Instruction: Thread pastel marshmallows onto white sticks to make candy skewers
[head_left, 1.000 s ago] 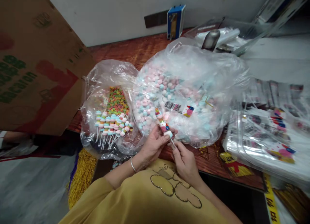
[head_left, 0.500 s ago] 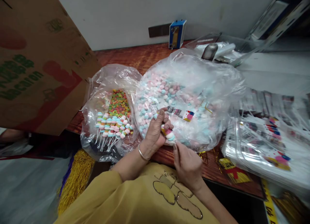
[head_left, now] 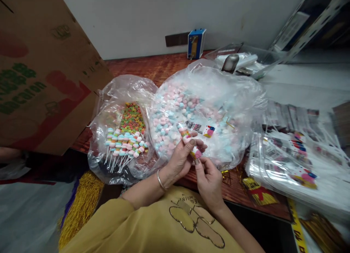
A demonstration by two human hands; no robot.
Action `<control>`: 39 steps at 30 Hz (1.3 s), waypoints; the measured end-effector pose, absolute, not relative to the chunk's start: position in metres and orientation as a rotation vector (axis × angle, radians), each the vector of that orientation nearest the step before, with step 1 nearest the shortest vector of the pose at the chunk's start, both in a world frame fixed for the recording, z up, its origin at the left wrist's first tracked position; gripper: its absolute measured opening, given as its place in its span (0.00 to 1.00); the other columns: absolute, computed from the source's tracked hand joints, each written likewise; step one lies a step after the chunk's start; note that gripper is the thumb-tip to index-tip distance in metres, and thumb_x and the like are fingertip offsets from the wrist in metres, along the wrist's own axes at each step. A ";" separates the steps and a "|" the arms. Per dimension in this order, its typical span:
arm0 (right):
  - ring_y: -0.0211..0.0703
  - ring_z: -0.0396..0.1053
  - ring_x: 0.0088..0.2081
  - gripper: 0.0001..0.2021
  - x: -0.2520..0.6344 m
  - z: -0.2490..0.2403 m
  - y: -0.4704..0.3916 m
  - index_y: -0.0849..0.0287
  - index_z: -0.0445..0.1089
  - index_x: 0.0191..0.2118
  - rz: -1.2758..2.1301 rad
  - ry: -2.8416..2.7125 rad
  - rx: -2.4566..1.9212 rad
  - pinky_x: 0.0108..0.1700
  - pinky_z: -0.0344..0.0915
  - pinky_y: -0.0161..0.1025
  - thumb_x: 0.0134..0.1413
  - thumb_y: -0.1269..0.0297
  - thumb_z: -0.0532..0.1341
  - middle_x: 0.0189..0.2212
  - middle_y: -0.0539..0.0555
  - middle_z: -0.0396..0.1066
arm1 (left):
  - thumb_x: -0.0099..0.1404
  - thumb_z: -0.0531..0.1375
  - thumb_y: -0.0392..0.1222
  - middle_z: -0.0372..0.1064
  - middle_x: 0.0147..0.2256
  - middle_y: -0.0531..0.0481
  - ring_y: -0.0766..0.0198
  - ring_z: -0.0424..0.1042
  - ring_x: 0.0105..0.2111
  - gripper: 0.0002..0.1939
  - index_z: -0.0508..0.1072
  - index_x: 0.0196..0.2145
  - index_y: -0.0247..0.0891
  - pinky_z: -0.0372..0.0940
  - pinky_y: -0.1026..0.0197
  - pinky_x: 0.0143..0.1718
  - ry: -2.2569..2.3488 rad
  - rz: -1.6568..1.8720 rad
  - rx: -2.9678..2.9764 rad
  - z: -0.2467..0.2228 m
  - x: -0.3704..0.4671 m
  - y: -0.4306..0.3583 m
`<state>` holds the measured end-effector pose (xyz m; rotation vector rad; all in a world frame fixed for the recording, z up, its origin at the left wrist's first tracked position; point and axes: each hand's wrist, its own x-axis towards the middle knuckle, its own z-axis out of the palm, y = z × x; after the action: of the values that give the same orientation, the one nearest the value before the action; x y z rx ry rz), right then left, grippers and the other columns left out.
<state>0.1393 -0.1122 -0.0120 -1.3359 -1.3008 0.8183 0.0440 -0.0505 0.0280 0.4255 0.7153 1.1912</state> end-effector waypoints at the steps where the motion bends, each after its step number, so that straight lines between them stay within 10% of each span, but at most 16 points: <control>1: 0.39 0.68 0.28 0.10 0.142 -0.012 -0.113 0.59 0.71 0.39 0.777 -1.343 -1.343 0.33 0.64 0.35 0.66 0.58 0.57 0.28 0.50 0.73 | 0.54 0.74 0.50 0.71 0.32 0.53 0.65 0.74 0.32 0.27 0.70 0.45 0.36 0.66 0.61 0.37 0.708 1.196 0.417 0.030 0.041 -0.046; 14: 0.47 0.76 0.41 0.12 0.139 -0.013 -0.113 0.58 0.70 0.49 0.695 -1.440 -1.364 0.40 0.68 0.37 0.70 0.61 0.52 0.42 0.58 0.78 | 0.56 0.71 0.54 0.75 0.28 0.47 0.56 0.77 0.39 0.25 0.76 0.43 0.33 0.67 0.55 0.48 0.770 1.099 0.489 0.013 0.056 -0.071; 23: 0.40 0.71 0.28 0.10 0.139 -0.027 -0.124 0.57 0.68 0.39 0.628 -1.341 -1.343 0.31 0.64 0.33 0.70 0.62 0.51 0.28 0.50 0.73 | 0.65 0.64 0.52 0.76 0.51 0.40 0.53 0.71 0.55 0.20 0.80 0.49 0.37 0.60 0.54 0.59 0.786 1.045 0.748 0.005 0.055 -0.090; 33: 0.37 0.66 0.25 0.11 0.140 -0.029 -0.130 0.57 0.68 0.36 0.713 -1.328 -1.366 0.30 0.61 0.33 0.69 0.61 0.53 0.25 0.48 0.69 | 0.54 0.73 0.52 0.77 0.27 0.47 0.68 0.70 0.25 0.18 0.80 0.30 0.32 0.65 0.65 0.31 0.930 1.110 0.648 0.007 0.044 -0.078; 39: 0.35 0.58 0.21 0.13 0.138 -0.029 -0.129 0.56 0.66 0.40 1.022 -1.042 -1.304 0.23 0.57 0.31 0.68 0.52 0.53 0.22 0.44 0.62 | 0.54 0.72 0.55 0.75 0.26 0.49 0.71 0.66 0.20 0.23 0.82 0.40 0.34 0.62 0.67 0.25 0.998 1.063 0.611 0.000 0.049 -0.085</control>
<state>0.1379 -0.1293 -0.0286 -1.3040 -1.0420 1.0222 0.0494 -0.0855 0.0004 0.6110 0.9981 1.0628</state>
